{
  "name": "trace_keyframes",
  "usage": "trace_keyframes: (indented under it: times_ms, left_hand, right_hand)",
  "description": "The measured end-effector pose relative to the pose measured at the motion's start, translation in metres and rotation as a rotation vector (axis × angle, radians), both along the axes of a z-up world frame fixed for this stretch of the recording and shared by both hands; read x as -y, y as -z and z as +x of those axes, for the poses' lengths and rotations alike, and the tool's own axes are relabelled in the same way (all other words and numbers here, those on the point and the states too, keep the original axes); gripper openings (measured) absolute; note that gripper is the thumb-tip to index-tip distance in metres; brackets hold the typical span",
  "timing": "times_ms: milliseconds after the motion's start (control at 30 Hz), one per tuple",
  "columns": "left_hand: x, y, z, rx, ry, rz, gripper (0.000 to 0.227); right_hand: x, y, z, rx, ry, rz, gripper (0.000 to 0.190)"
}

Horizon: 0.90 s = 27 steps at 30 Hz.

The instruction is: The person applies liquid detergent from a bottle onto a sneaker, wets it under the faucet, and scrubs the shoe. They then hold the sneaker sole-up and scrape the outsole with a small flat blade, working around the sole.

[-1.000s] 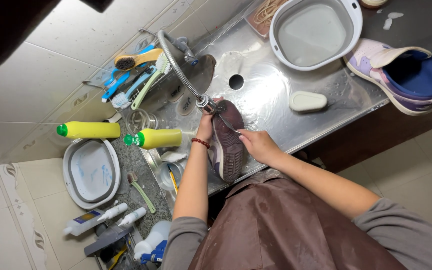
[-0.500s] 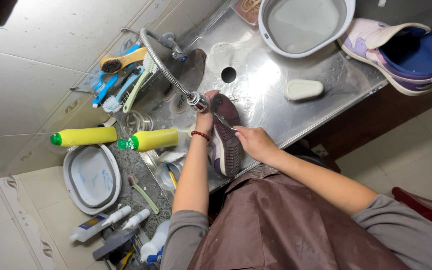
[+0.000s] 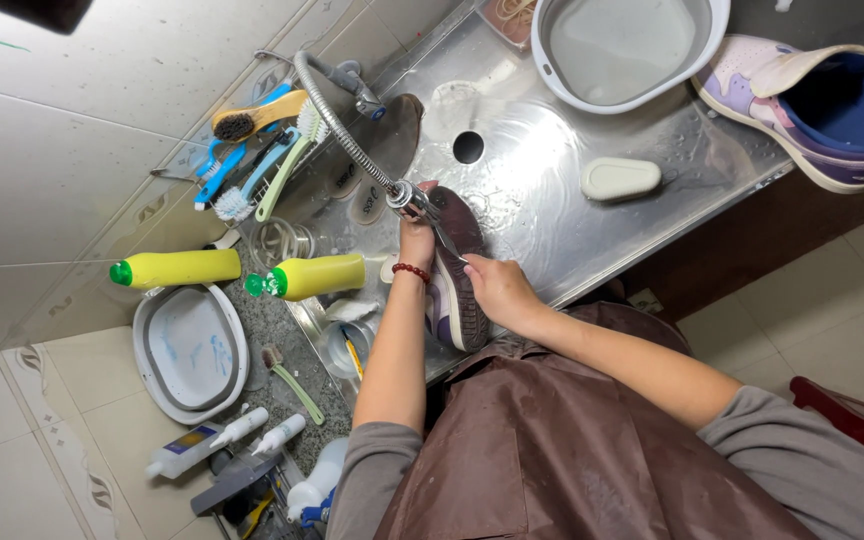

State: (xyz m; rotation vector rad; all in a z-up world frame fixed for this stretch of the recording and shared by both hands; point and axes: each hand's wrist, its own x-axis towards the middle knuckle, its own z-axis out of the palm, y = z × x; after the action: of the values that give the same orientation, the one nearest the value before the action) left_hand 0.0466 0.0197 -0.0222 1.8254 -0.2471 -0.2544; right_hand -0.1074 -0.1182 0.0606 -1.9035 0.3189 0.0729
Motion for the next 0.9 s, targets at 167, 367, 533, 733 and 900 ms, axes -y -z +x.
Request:
trace_keyframes:
  times_ms: [167,367,533,733,900]
  left_hand:
    - [-0.009,0.007,0.006,-0.102,-0.002,-0.096,0.040]
    - [-0.005,0.001,0.007,-0.176,0.053,-0.270,0.040]
    - [-0.002,-0.002,0.001,-0.245,0.096,-0.262,0.037]
    - [0.000,0.001,0.001,-0.125,0.159,-0.160,0.034]
    - [-0.002,-0.008,-0.001,-0.124,0.138,-0.173,0.034]
  right_hand:
    - [-0.003,0.010,0.003,-0.046,0.055,0.107,0.029]
    - [0.025,0.016,0.014,-0.024,0.232,0.146,0.031]
    - [0.031,-0.004,-0.005,-0.055,0.111,0.149,0.029]
    - [0.037,-0.003,-0.022,0.107,0.021,-0.013,0.025]
    - [0.034,-0.001,-0.022,0.181,-0.028,-0.145,0.024]
